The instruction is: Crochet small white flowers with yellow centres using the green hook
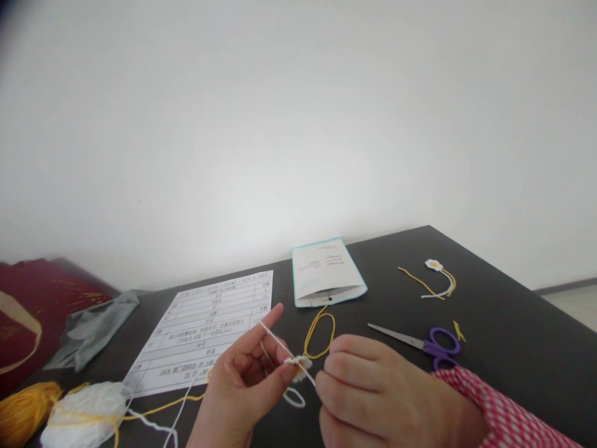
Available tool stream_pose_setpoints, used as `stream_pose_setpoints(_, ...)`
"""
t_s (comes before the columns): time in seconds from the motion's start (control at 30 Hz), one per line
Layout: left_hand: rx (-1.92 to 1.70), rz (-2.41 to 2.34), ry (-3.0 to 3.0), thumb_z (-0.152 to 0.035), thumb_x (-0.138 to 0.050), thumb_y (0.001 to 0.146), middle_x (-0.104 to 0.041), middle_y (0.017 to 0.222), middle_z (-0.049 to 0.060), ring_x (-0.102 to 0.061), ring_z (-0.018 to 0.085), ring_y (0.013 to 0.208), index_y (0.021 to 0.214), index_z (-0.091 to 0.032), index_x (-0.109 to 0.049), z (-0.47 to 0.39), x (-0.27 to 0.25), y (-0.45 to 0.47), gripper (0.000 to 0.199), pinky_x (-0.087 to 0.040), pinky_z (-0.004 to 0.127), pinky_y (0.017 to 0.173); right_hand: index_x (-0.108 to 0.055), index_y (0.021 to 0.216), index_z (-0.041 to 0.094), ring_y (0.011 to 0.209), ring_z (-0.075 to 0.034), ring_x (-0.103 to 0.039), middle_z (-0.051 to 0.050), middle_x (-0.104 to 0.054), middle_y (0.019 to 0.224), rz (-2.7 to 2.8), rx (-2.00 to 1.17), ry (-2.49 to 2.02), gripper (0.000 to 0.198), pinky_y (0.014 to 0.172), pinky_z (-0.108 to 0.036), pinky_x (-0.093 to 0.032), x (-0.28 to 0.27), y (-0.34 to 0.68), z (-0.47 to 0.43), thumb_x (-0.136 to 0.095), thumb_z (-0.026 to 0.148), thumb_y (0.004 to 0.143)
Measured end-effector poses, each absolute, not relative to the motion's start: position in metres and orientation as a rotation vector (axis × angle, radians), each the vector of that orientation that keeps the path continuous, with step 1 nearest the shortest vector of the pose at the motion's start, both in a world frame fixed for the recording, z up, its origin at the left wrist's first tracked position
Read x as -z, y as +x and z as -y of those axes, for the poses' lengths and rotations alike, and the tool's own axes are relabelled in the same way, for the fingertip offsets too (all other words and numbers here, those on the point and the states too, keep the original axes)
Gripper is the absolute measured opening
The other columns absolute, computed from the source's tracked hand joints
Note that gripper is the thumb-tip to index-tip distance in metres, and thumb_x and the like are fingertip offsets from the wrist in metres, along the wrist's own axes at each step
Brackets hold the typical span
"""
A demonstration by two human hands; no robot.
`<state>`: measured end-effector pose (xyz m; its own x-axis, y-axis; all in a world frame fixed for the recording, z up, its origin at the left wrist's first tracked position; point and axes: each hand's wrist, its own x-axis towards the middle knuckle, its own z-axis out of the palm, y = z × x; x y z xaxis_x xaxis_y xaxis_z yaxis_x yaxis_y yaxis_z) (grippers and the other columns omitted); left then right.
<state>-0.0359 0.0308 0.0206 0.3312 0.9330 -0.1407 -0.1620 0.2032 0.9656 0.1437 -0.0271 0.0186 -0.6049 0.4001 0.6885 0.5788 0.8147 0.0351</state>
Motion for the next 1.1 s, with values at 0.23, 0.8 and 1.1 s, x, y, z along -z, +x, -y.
stream_pose_setpoints(0.23,-0.912,-0.925,1.259,-0.012,-0.078,0.065,-0.067,0.065,-0.003,-0.061,0.011,0.061,0.125,-0.018,-0.067,-0.029,-0.011,-0.036,0.061,-0.048,0.024,0.063,-0.054,0.071,0.025,0.053,-0.017,-0.055,-0.001,-0.059,0.055,1.891,-0.027,-0.914,0.041,0.052,-0.033,-0.047,-0.019,0.131,0.032,-0.032,0.034,0.105)
stream_pose_setpoints(0.8,-0.267,-0.549,0.567,-0.017,-0.085,0.06,-0.065,0.07,0.002,-0.057,0.007,0.058,0.105,-0.007,-0.076,-0.042,-0.015,-0.042,0.047,-0.047,0.019,0.061,-0.047,0.043,0.022,0.05,-0.014,-0.035,0.004,-0.041,0.046,0.765,-1.185,-0.983,0.06,0.055,-0.032,-0.032,-0.02,0.114,0.013,-0.057,0.064,0.086)
stream_pose_setpoints(1.1,-0.446,-0.687,0.68,-0.017,-0.088,0.06,-0.068,0.078,0.003,-0.062,0.01,0.07,0.108,-0.013,-0.076,-0.044,-0.013,-0.042,0.049,-0.049,0.022,0.073,-0.046,0.052,0.02,0.047,-0.01,-0.028,0.006,-0.039,0.05,0.515,-1.434,-0.854,0.05,0.048,-0.026,-0.027,-0.009,0.111,0.012,-0.069,0.055,0.081)
